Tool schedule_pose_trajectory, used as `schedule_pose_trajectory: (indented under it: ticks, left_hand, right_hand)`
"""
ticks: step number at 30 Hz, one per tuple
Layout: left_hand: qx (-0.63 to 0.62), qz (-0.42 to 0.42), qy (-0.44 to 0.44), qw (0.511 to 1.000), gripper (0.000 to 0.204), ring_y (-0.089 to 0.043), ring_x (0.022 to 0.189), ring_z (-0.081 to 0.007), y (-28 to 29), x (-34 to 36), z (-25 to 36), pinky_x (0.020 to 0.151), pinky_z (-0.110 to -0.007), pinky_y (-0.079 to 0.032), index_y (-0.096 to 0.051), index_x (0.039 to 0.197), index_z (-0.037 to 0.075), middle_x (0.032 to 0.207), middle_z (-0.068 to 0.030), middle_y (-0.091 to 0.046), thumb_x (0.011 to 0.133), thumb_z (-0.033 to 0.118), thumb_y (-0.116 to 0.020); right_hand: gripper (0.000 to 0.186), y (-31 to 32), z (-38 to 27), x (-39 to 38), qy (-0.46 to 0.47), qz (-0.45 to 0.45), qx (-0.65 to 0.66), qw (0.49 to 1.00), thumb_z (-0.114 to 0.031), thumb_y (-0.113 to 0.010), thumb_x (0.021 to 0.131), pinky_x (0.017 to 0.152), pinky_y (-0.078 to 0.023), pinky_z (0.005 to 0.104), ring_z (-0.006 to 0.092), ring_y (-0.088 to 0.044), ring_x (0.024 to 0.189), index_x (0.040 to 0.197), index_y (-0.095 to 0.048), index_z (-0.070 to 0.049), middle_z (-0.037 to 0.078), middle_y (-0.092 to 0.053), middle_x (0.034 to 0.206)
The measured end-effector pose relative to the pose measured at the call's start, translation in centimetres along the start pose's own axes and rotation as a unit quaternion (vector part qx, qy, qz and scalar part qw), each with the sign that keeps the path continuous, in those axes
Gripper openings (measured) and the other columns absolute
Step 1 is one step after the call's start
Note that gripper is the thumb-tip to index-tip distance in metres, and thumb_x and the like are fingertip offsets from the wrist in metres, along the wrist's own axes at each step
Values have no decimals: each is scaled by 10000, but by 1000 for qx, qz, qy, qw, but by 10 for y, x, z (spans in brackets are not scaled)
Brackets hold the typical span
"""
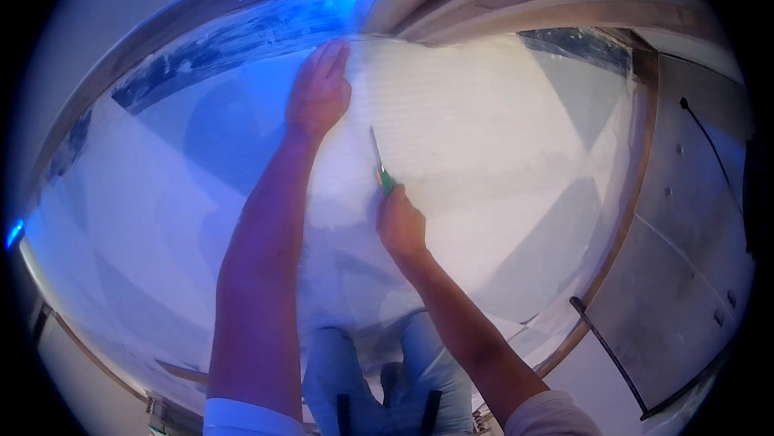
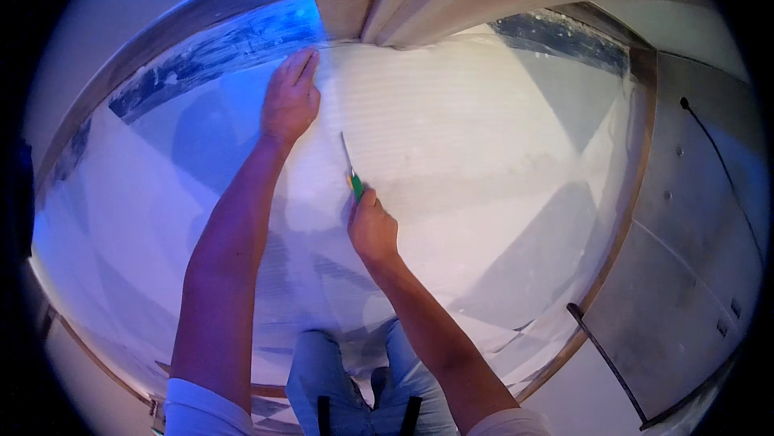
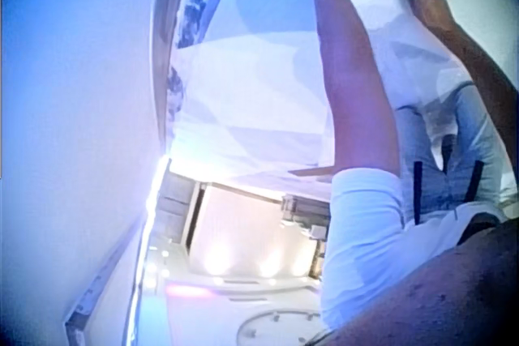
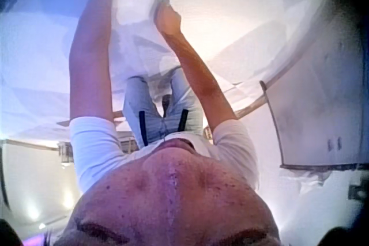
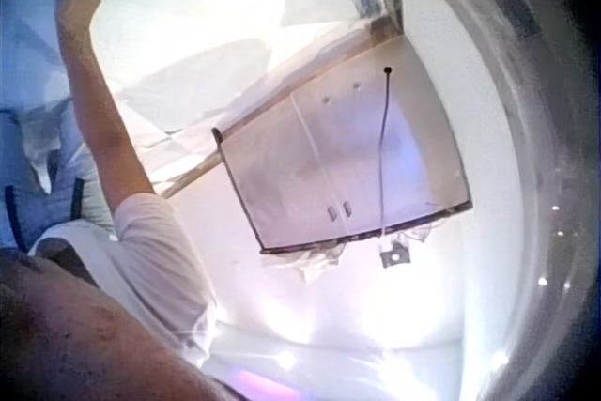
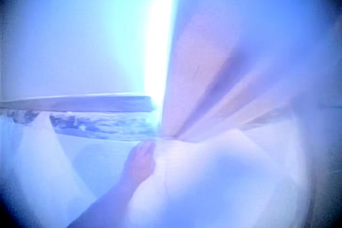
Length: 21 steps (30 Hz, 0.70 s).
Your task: The person cuts a white foam underlayment with a utility knife and then begins placing laminate flooring boards over it in a tiled hallway.
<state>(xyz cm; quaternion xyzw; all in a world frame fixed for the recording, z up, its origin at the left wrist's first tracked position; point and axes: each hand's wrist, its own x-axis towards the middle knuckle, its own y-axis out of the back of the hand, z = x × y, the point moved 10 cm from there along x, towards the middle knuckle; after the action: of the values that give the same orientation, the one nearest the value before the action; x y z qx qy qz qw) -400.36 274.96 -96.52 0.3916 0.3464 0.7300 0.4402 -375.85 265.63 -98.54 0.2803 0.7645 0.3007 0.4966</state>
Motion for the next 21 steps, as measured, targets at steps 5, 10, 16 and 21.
schedule_pose_trajectory:
  ticks: [5, 10, 16, 21]
  left_hand:
    - [-9, 4, -6, 1000, 531, -474, 1307, -290, -1, -2, 0, 1121, -404, -379, -568, 1308, 8, 1394, -109, -530, 778, -4, -595]
    - [6, 3, -5, 1000, 549, -470, 1314, -281, 0, -4, 0, 1113, -404, -388, -554, 1325, 21, 1399, -105, -521, 779, 0, -602]
    - [21, 13, -17, 1000, 523, -478, 1310, -258, -2, 1, 5, 1095, -395, -407, -571, 1307, 30, 1400, -82, -526, 785, 22, -610]
    - [26, 11, -17, 999, 516, -495, 1295, -267, -2, -1, 2, 1086, -394, -414, -578, 1301, 24, 1385, -96, -541, 785, 21, -607]
  right_hand:
    - [286, 17, -6, -7, 55, 9, -69, 996, -301, -562, 965, 612, -545, 490, 376, -674, 716, 994, -574, -17, 193, -666, 857]
    - [183, 140, -79, 79, 261, 251, -38, 931, -84, -615, 835, 770, -533, 448, 342, -612, 929, 1002, -628, -10, 170, -624, 942]
    - [231, 131, -107, 139, 375, 253, -160, 877, -88, -588, 778, 885, -438, 416, 310, -558, 957, 997, -641, -32, 145, -607, 986]
    - [154, 119, -84, 117, 388, 235, -155, 878, -107, -589, 779, 866, -426, 425, 292, -544, 937, 917, -637, -56, 130, -593, 1002]
